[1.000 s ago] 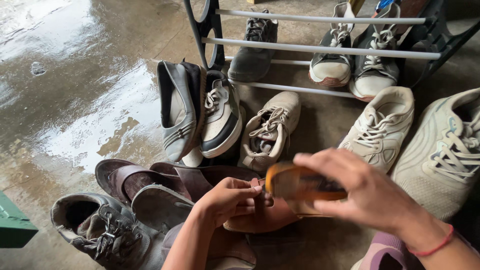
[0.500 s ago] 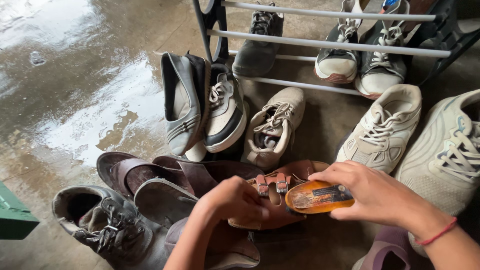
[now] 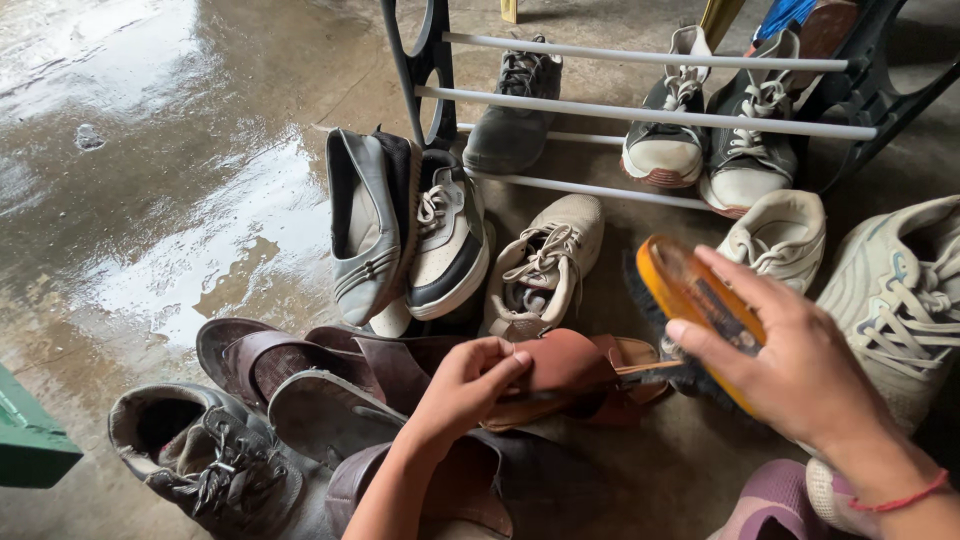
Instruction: The person scrubs a brown leather sandal with a brush, focusing on the straps and sole. They hold the sandal with one hand and use the brush with the other to clean the surface.
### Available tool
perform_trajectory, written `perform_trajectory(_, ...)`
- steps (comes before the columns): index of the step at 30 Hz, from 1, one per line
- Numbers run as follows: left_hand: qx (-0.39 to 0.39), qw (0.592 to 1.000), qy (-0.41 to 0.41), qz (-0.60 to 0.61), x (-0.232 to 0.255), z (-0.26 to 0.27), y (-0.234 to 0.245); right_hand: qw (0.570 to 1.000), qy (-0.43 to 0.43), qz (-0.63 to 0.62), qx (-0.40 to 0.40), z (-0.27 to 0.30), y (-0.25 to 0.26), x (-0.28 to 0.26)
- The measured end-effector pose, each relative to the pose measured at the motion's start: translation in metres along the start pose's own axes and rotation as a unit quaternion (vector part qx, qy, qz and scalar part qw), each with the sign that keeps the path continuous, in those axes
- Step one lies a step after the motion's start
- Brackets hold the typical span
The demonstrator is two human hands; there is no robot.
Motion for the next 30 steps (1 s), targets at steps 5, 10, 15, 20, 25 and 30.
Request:
perform_trajectory(5,0.029,1.0,0.005,0.007,-0.009,-0.012,0.012,0.974,-0.152,0.037,-0.164,0.003,-0.049,-0.026)
perform_trajectory(10,0.078,0.992,0.002,-0.103,0.001,-0.01,0.011,0.942,-0.147,0.046,-0.297,0.001,-0.075,-0.044)
perform_trajectory(15,0.1,0.981,0.029,-0.163,0.014,-0.005,0.006,0.925,-0.257,0.088,-0.266,-0.009,-0.054,0.0)
perform_trajectory(20,0.137,0.952,-0.005,-0.274,0.021,-0.001,-0.01,0.9,-0.304,0.137,-0.28,0.0,-0.072,-0.01)
perform_trajectory(25,0.163,0.968,0.031,-0.188,0.01,-0.004,0.008,0.969,-0.181,0.025,-0.166,-0.008,-0.061,-0.014)
perform_trajectory(30,0.162,0.969,0.024,-0.183,-0.002,-0.007,0.014,0.986,-0.01,-0.008,-0.168,-0.009,-0.068,-0.034)
Point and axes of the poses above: each hand's wrist, its own z-axis away from the middle knuckle, its own y-axis out of the back of the hand, x = y × z, the point moved 3 cm from there along -z, towards the middle knuckle, and after that the axes turned 15 degrees about -x, right-handed, at the moved point
